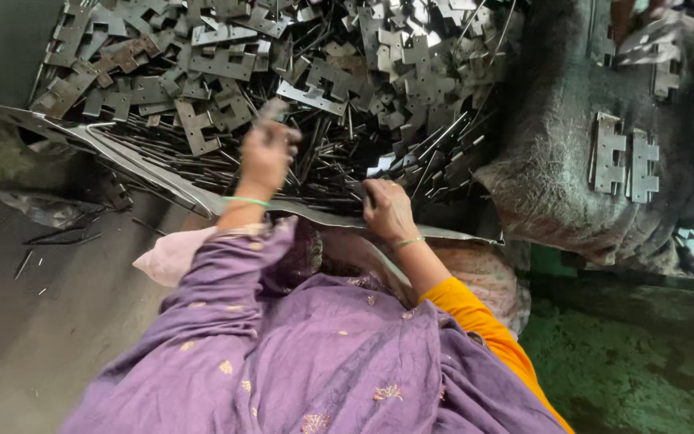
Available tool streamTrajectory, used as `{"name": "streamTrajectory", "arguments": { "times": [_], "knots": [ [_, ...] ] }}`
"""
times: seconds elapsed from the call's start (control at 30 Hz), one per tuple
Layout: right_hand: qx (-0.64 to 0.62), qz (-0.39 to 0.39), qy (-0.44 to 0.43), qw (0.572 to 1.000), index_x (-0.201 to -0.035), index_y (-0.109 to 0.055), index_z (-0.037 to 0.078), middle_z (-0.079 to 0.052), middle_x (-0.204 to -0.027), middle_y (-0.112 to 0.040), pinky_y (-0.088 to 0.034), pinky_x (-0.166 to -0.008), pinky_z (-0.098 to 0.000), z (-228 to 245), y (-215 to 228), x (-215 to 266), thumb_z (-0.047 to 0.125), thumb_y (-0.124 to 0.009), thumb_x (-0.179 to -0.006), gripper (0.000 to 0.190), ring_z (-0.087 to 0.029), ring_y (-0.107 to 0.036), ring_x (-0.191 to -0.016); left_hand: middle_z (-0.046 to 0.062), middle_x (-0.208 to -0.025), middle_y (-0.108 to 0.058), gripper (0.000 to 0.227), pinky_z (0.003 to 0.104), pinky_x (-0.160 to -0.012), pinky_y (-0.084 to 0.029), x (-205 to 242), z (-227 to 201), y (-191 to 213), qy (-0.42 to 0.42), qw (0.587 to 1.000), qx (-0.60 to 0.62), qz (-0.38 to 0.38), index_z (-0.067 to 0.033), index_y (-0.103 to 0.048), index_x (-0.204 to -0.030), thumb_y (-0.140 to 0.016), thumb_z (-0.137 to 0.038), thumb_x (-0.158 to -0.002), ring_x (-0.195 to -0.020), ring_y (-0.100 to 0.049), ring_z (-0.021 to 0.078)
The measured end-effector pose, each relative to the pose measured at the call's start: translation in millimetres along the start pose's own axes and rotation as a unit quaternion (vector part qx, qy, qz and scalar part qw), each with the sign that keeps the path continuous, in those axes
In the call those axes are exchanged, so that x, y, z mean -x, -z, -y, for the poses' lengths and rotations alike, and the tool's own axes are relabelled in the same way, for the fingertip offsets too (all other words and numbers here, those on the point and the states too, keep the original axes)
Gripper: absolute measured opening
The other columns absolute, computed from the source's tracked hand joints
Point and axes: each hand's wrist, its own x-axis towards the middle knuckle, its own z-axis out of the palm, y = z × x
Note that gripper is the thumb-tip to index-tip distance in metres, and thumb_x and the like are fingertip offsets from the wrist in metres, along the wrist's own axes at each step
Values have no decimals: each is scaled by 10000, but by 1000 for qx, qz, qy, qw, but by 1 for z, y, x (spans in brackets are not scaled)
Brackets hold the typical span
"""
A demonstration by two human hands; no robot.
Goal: The person sorts small metal parts from a large bin, picking up pieces with both hands and moving them around within the bin. The person occasionally shifts the bin's position and continues handling the parts.
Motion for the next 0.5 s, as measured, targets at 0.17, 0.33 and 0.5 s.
{"name": "streamTrajectory", "arguments": {
  "times": [0.17,0.33,0.5],
  "knots": [
    [-24,45,-38,998,-1299,-663,35,-171,-989,-678,-534,-812,-463,11,14,7,72,-728,-727,576,-377,-637,-906,152,-1021,-688,221,467,-784,-577,-4,52,-47,-238,836,-495,-7,-64,-648,-994,-700,-163,-804,-947,-661,374],
    [31,64,-15,997,-1162,-723,106,-141,-1004,-686,-554,-831,-445,14,18,2,72,-731,-774,390,-354,-651,-951,108,-1013,-654,140,441,-777,-561,-13,61,-56,-260,806,-528,-62,-81,-650,-928,-684,-55,-795,-950,-634,343],
    [-47,-127,29,990,-1178,-657,63,-147,-1127,-703,-560,-935,-417,2,10,12,51,-727,-807,378,-337,-678,-1054,101,-948,-632,88,418,-818,-531,-17,35,-6,-305,876,-339,-155,-58,-637,-950,-709,-109,-944,-922,-631,305]
  ]
}}
